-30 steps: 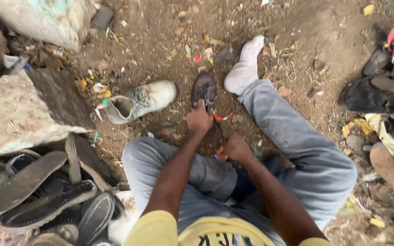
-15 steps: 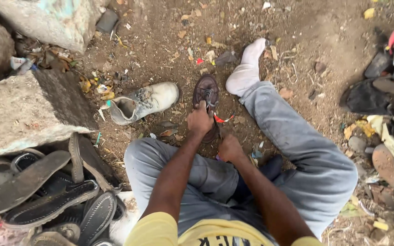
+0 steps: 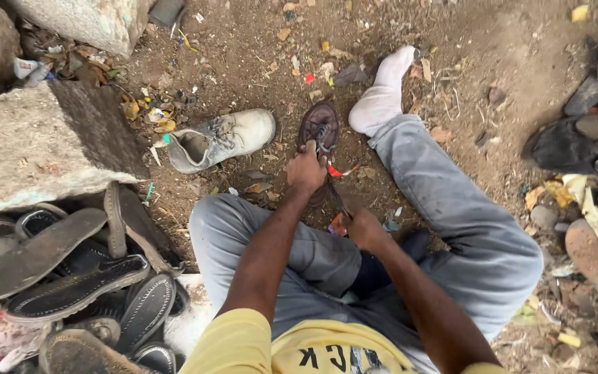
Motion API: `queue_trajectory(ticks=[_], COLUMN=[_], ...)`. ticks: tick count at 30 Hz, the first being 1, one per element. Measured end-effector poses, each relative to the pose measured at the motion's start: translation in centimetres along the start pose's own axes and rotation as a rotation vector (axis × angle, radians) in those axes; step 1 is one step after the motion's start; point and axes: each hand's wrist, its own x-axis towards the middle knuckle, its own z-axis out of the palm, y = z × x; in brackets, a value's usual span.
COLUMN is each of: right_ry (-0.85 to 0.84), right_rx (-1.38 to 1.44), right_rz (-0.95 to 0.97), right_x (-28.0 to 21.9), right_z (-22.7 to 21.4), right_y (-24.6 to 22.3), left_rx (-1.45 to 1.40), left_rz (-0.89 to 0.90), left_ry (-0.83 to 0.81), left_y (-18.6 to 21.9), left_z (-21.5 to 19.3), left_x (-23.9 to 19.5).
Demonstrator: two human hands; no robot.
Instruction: The person sits on the ground and uses a knife to scrape and clean the soles and edges of several worn shoes. They handle a white sneaker and a brown shoe, removing debris and old material from the soles.
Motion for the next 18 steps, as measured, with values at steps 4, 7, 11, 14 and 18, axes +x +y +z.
queue_trajectory(ticks=[4,7,11,14,18], right_ry=[-0.079,-0.178,-0.021,0.017,-0.159], right_rx=[0.246,0.278,0.187,0.267,0.53], right_rz=[0.309,0.674,0.471,0.336,0.814], right_x=[-0.2,2.8,0.7,-1.0,-2.4], right_z=[-1.9,-0.6,2.4,0.6,-1.8], right_y=[-2.0,-2.0,-1.3,-3.0,-6.0], left_rx=[-0.004,-0.015,0.025,-0.008,-0.008], left_rz=[0.024,0.032,-0.027,-0.033,-0.012], left_ry=[0.021,0.012,-0.041,-0.02,0.009], left_y=[-0.1,-0.2,-0.1,0.1,0.2], left_z=[0.6,0.7,0.6,0.8,0.4], left_x=[-0.4,-0.5,0.3,0.1,-0.4])
